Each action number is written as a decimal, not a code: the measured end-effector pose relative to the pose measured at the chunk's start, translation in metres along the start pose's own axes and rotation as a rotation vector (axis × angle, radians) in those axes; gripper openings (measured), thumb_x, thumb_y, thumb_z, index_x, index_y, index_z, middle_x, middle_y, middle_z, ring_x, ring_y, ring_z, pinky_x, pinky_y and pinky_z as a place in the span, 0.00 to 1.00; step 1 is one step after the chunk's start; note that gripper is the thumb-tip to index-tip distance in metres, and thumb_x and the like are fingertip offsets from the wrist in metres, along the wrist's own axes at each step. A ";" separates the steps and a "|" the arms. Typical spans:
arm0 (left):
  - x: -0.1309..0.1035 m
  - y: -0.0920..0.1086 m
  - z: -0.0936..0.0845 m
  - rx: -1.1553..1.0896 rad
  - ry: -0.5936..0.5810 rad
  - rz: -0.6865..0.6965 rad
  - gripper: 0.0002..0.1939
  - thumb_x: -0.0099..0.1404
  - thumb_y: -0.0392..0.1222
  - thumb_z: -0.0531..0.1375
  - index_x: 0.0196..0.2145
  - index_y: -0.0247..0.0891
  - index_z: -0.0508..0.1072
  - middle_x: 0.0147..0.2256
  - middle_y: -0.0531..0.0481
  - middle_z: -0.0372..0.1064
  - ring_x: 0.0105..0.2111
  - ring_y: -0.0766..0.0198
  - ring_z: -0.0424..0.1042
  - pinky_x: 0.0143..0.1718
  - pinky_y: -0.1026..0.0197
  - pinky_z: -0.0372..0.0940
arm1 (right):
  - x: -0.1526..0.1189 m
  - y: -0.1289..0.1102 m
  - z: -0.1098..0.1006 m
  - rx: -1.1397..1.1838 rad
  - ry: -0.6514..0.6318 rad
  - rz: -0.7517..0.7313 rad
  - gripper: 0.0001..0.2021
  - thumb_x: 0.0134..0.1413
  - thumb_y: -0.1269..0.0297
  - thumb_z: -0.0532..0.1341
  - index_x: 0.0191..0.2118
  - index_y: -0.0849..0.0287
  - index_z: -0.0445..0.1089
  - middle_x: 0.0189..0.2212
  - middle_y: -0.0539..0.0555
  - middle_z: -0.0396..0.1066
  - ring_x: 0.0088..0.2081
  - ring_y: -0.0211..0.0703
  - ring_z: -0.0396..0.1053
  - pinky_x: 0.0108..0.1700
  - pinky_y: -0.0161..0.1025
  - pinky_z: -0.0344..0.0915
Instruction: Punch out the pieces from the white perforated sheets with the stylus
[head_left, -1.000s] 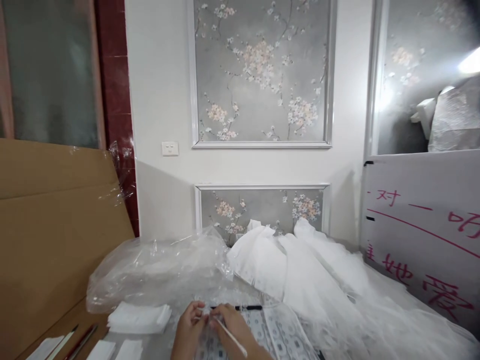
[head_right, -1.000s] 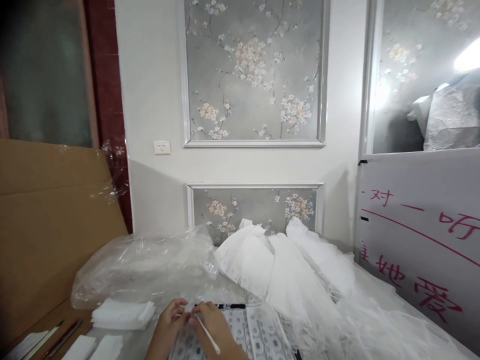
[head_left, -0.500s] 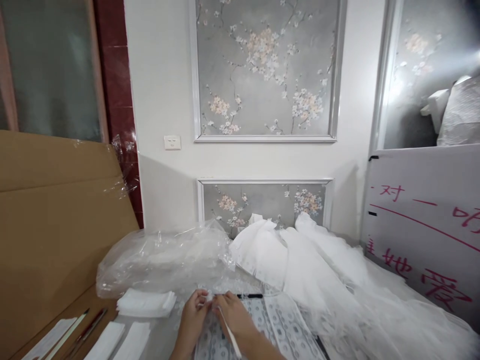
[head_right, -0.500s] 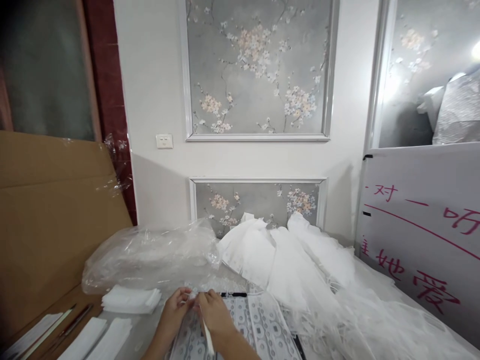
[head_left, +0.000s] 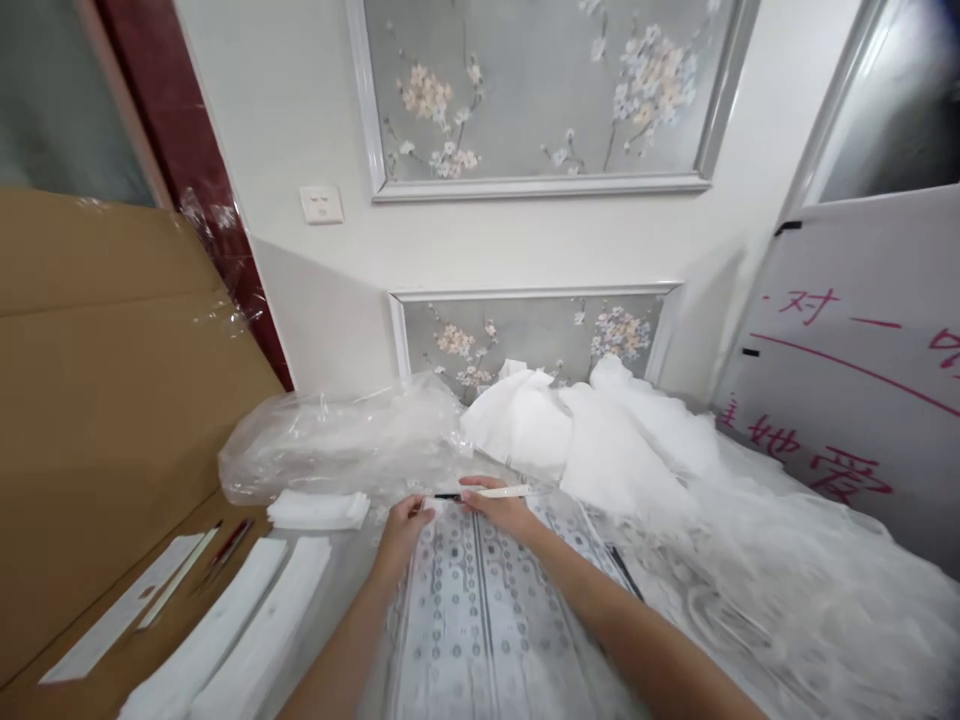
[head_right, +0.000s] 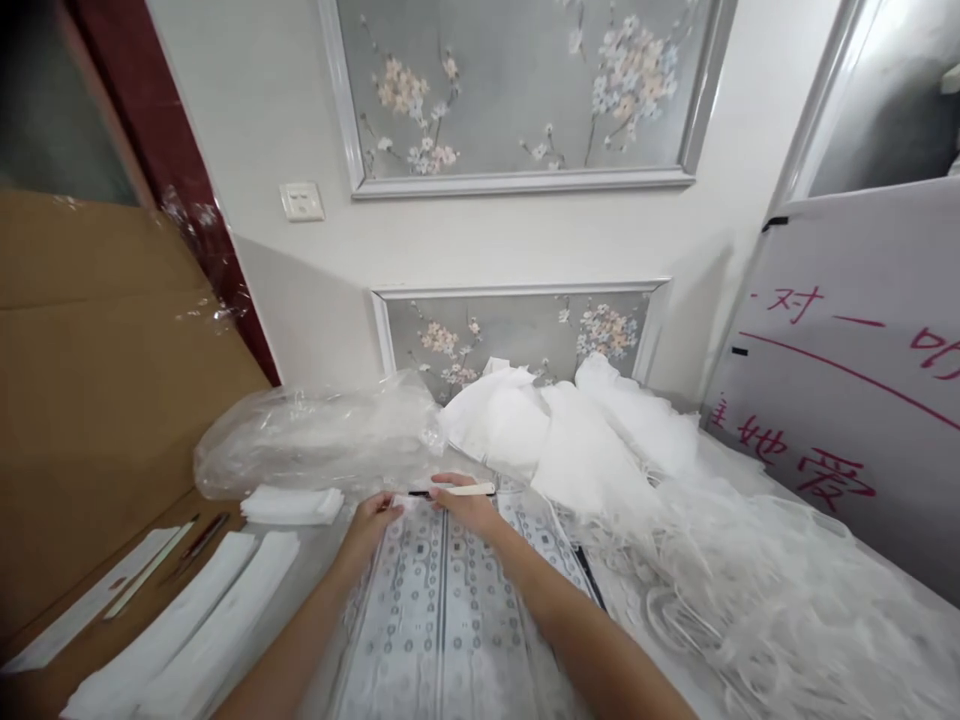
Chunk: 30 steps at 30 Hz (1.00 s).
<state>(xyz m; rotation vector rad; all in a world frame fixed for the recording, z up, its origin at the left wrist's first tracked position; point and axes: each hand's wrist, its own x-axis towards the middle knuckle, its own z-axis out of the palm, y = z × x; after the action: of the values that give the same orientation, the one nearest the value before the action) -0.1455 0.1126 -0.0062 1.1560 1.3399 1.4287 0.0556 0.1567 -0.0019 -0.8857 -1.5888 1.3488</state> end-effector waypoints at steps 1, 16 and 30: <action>0.000 0.000 0.000 -0.005 -0.008 -0.008 0.14 0.44 0.47 0.67 0.26 0.36 0.73 0.24 0.52 0.70 0.30 0.57 0.70 0.32 0.60 0.63 | -0.001 0.002 -0.002 -0.001 -0.009 0.000 0.32 0.47 0.44 0.66 0.51 0.65 0.72 0.27 0.55 0.75 0.33 0.45 0.73 0.38 0.41 0.67; 0.001 -0.010 0.004 -0.129 -0.028 -0.174 0.21 0.49 0.50 0.66 0.38 0.36 0.70 0.29 0.51 0.72 0.29 0.59 0.73 0.31 0.62 0.65 | -0.011 0.005 -0.005 -0.166 0.141 -0.039 0.22 0.52 0.48 0.64 0.47 0.59 0.76 0.38 0.56 0.77 0.40 0.47 0.72 0.42 0.41 0.68; -0.011 0.007 0.012 -0.060 -0.098 -0.099 0.19 0.53 0.52 0.68 0.35 0.36 0.71 0.22 0.55 0.68 0.21 0.65 0.68 0.23 0.66 0.60 | -0.025 -0.014 0.009 -0.096 0.052 -0.098 0.19 0.56 0.49 0.61 0.45 0.57 0.76 0.40 0.55 0.77 0.42 0.48 0.73 0.43 0.41 0.69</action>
<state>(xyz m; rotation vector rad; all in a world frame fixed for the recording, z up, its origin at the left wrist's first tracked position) -0.1316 0.1035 0.0004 1.0915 1.2609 1.3160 0.0573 0.1285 0.0075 -0.8815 -1.6469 1.1808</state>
